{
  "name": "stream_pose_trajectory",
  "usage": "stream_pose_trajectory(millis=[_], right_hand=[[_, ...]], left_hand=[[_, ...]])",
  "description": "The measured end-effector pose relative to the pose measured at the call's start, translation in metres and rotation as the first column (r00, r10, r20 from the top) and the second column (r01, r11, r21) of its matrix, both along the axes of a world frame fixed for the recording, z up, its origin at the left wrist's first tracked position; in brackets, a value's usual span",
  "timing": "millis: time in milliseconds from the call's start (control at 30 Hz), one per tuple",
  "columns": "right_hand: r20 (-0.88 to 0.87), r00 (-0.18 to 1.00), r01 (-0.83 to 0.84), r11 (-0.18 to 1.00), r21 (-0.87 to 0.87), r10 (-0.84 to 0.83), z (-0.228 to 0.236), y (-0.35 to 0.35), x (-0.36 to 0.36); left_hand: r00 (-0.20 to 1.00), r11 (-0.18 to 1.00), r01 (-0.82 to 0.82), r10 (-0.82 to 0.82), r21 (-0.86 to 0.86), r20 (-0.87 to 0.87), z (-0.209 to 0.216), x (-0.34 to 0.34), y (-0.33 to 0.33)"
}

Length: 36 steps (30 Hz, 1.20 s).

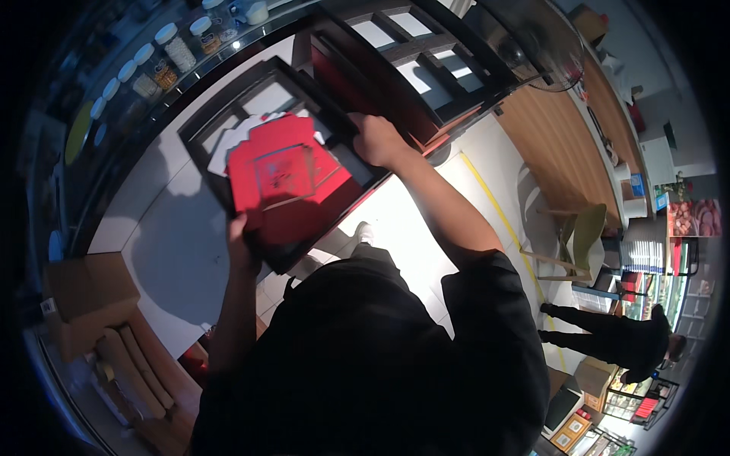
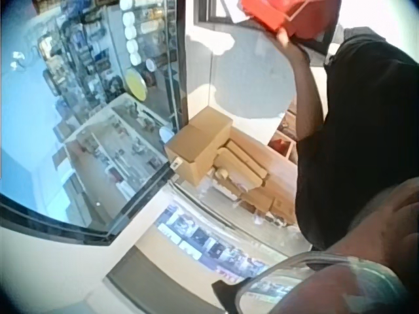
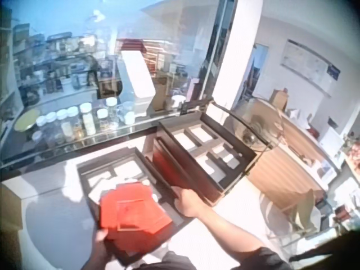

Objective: The person assembles small red cardboard boxes from flat sheets on a white countertop. They fold the sheets into box shapes and place the finished boxes into a black grid-style display stand. The process is repeated for multiple boxes throughout the clip.

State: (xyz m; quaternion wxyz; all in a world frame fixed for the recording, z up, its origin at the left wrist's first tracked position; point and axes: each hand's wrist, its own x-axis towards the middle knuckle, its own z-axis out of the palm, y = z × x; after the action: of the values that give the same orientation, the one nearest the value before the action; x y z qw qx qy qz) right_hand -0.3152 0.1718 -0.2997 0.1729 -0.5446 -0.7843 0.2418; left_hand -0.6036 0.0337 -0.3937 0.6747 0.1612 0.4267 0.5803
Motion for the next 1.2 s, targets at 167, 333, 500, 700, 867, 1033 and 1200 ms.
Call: stream_pose_trajectory(millis=[167,333,500,700,867,1033,1200], right_hand=[[0.168,0.951,0.252,0.965,0.072,-0.261,-0.023,0.003,0.001],[0.082,0.949,0.296,0.950,0.100,-0.304,-0.032,0.011,-0.002],[-0.138,0.988,0.112,0.931,0.346,-0.067,-0.012,-0.014,-0.012],[-0.255,0.964,0.231,0.718,0.657,-0.077,0.130,-0.013,0.049],[-0.128,0.827,0.444,0.495,0.747,-0.548,0.141,0.023,0.185],[-0.187,0.808,0.457,0.395,0.797,-0.558,0.127,0.020,0.249],[-0.013,0.915,0.355,0.789,0.501,-0.403,0.158,0.063,0.224]], left_hand=[[0.996,0.960,-0.030,0.051,0.277,-0.067,-0.012,0.022,0.034],[0.986,0.970,-0.079,0.109,0.229,-0.122,-0.026,0.034,0.049],[0.987,0.988,-0.098,0.112,0.122,-0.114,-0.051,0.034,0.043],[0.970,0.992,-0.107,0.120,0.073,-0.210,-0.007,0.036,0.039],[0.977,0.990,-0.143,0.139,-0.010,-0.159,0.003,0.042,0.041],[0.453,0.960,-0.233,0.251,0.158,-0.855,0.020,0.045,0.052],[0.850,0.919,0.063,0.155,0.388,-0.504,0.139,0.126,0.103]])
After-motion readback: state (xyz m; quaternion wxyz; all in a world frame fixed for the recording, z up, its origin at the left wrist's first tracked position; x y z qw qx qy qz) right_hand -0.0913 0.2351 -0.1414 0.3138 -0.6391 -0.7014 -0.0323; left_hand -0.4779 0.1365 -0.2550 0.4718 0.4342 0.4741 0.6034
